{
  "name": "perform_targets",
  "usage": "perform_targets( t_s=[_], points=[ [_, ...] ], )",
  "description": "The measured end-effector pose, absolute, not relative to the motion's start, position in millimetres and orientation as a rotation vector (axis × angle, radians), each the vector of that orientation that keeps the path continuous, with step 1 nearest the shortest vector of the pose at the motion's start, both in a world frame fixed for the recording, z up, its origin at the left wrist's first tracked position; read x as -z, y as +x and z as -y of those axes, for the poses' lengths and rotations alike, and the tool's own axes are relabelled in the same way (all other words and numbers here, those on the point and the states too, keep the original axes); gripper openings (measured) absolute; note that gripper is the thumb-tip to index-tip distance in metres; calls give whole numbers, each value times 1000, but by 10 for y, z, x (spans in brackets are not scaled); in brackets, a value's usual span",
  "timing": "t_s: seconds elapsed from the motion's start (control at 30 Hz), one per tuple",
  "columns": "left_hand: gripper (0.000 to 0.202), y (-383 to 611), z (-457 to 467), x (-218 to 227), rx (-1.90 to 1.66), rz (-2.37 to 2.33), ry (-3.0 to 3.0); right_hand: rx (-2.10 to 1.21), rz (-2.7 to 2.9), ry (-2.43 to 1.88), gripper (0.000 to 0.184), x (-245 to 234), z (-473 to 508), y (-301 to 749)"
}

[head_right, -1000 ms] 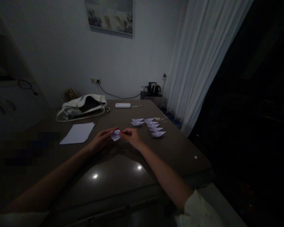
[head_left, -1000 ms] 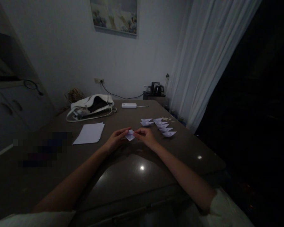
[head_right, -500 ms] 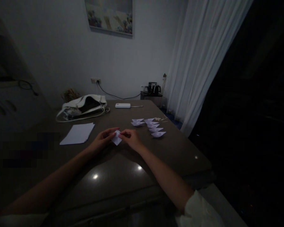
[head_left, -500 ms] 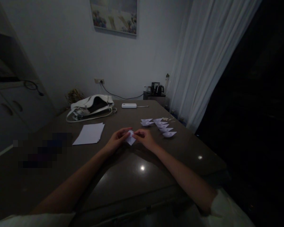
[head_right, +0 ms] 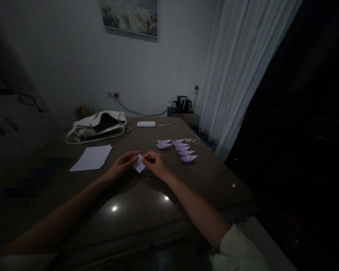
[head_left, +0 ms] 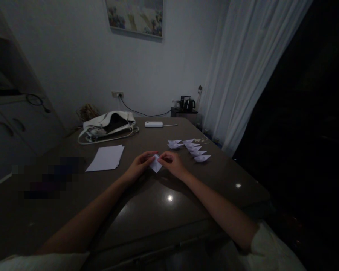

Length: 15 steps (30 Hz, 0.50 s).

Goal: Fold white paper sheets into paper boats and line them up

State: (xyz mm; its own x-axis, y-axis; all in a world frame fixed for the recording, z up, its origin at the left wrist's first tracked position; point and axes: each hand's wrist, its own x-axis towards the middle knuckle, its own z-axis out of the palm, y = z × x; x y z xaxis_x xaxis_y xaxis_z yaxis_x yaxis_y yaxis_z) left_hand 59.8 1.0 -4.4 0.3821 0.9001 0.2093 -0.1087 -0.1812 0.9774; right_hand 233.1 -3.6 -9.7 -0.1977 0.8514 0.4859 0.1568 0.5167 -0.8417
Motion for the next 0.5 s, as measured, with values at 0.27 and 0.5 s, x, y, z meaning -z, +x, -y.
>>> perform_targets(
  t_s=[0.27,0.5],
  points=[
    [48,522,-156,118,-1051,-936,1404,-739,1700,-867,17,73,35,2352],
    [43,515,-118,55,-1008,-963,1474,-685,1804,-887,19,89,48,2357]
  ],
)
